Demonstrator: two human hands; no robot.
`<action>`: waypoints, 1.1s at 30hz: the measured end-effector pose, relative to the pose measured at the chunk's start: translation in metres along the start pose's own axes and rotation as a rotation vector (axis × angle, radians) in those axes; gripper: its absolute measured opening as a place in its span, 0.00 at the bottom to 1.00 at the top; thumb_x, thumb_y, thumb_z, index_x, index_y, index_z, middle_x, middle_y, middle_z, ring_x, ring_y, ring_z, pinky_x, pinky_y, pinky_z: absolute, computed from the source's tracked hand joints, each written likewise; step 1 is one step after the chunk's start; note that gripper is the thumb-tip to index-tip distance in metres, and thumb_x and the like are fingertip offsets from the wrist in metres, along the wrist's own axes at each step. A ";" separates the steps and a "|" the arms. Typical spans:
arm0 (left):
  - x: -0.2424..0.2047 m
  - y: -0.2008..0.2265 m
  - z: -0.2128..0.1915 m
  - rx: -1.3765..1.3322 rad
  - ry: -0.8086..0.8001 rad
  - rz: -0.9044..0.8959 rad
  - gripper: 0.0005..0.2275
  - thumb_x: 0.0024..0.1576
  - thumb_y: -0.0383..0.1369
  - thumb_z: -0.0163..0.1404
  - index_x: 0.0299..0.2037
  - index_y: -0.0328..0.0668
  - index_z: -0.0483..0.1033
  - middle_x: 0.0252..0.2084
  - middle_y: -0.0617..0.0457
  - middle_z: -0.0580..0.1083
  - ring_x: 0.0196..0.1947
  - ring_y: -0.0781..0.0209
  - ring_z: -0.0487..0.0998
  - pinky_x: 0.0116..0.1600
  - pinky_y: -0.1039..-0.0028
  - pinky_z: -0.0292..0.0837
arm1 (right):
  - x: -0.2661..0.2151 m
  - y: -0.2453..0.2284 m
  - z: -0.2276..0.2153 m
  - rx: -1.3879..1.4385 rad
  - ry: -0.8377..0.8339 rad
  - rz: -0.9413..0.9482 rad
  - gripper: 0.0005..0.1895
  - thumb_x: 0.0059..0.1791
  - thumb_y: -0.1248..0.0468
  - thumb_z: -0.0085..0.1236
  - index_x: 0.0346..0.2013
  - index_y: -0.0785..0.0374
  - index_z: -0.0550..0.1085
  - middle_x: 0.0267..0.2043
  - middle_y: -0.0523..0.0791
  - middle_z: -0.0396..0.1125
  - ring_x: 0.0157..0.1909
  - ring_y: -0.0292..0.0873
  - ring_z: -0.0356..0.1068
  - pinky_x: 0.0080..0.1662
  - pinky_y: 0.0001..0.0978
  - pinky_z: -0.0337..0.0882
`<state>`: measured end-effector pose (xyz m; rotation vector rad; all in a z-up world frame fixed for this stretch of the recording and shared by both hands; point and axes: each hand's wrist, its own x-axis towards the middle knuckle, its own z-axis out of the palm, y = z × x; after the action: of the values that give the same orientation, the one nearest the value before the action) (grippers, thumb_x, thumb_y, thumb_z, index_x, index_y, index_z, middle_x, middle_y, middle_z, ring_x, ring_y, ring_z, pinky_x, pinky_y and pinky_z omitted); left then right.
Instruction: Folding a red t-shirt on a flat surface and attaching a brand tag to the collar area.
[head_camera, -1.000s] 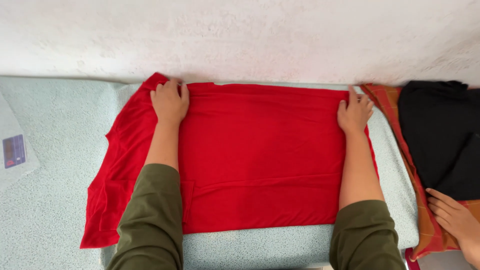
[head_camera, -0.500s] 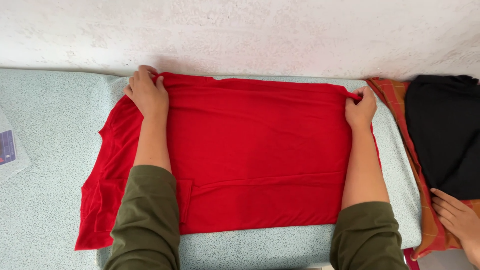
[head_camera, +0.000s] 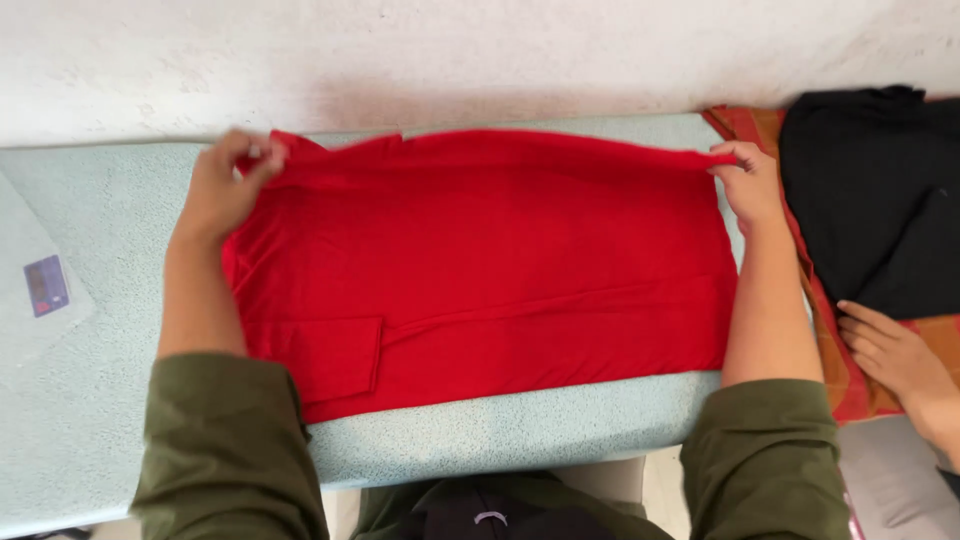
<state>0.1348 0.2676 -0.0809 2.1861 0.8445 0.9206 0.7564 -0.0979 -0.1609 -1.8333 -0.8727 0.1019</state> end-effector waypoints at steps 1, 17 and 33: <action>-0.018 0.015 -0.014 0.038 -0.123 0.017 0.08 0.61 0.26 0.59 0.47 0.33 0.78 0.43 0.35 0.74 0.50 0.34 0.75 0.59 0.49 0.65 | -0.011 -0.002 -0.010 -0.052 -0.087 -0.039 0.11 0.47 0.70 0.63 0.41 0.50 0.81 0.51 0.48 0.68 0.55 0.46 0.68 0.56 0.36 0.69; -0.070 -0.012 0.012 0.461 -0.192 -0.246 0.22 0.56 0.56 0.52 0.46 0.47 0.70 0.44 0.52 0.73 0.49 0.47 0.71 0.57 0.54 0.57 | -0.041 0.007 -0.004 -0.343 0.022 -0.080 0.24 0.56 0.62 0.31 0.34 0.57 0.80 0.46 0.58 0.64 0.52 0.54 0.67 0.54 0.44 0.69; -0.077 0.006 -0.016 0.036 0.068 0.018 0.05 0.64 0.22 0.54 0.46 0.38 0.74 0.45 0.50 0.73 0.46 0.55 0.73 0.56 0.68 0.67 | -0.062 -0.065 -0.011 -0.195 -0.131 0.086 0.12 0.51 0.68 0.62 0.46 0.52 0.72 0.57 0.44 0.66 0.51 0.41 0.68 0.51 0.28 0.68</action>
<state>0.0814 0.2115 -0.0964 2.2074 0.8809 1.0011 0.6827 -0.1317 -0.1214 -2.0654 -0.9205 0.1994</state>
